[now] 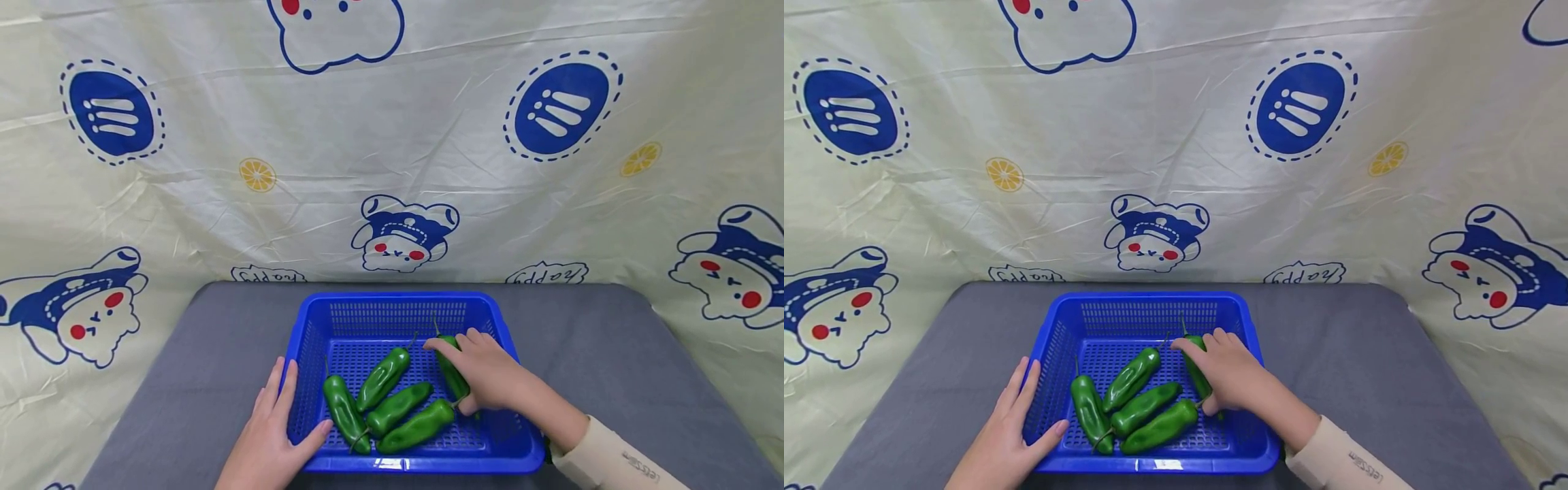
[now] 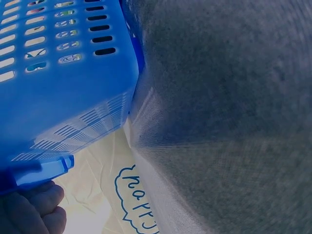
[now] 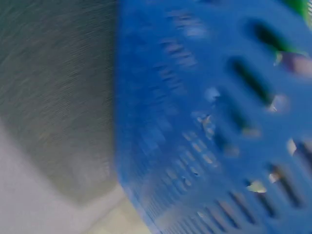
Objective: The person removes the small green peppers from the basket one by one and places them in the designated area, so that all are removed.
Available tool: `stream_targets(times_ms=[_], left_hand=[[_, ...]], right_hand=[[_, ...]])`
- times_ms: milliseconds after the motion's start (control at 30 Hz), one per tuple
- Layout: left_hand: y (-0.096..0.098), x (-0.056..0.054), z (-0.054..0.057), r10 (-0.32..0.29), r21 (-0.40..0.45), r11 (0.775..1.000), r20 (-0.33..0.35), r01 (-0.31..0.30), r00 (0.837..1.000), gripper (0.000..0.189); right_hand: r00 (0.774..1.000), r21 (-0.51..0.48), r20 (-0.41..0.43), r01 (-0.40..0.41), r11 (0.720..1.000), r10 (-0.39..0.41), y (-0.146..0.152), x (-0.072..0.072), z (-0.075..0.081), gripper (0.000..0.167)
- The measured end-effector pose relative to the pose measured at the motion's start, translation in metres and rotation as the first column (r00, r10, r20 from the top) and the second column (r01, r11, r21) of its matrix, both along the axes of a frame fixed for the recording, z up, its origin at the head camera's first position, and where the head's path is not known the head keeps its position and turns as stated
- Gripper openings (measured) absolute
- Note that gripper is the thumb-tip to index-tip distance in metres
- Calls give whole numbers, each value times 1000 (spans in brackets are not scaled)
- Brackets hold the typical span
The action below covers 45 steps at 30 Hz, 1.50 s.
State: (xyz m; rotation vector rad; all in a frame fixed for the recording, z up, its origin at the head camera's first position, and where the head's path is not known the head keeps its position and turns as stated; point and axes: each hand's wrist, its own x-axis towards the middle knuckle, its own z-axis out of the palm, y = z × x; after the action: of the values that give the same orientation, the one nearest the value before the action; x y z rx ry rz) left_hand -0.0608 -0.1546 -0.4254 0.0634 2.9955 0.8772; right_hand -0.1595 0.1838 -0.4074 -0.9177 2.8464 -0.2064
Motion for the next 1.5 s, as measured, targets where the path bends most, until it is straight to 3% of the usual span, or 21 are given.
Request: stream_targets(times_ms=[400, 967, 1133, 1300, 1500], left_hand=[[-1, 0, 1, -1, -23, 1000, -23, 0, 1000, 101], [0, 0, 2, 11, -25, 1000, 31, -10, 999, 104], [1, 1, 1, 10, -26, 1000, 5, -10, 1000, 103], [1, 2, -1, 5, -30, 1000, -19, -6, 1000, 102], [1, 1, 0, 5, -23, 1000, -27, -6, 1000, 102]], right_hand=[[998, -40, 65, 13, 999, -11, 11, 7, 20, 102], [981, -141, 183, 84, 987, -57, 36, 12, 37, 101], [976, -228, 204, 125, 966, -78, 41, 9, 33, 100], [970, -337, 228, 161, 927, -85, 48, 7, 30, 99], [976, -428, 211, 147, 892, -60, 62, 5, 30, 102]])
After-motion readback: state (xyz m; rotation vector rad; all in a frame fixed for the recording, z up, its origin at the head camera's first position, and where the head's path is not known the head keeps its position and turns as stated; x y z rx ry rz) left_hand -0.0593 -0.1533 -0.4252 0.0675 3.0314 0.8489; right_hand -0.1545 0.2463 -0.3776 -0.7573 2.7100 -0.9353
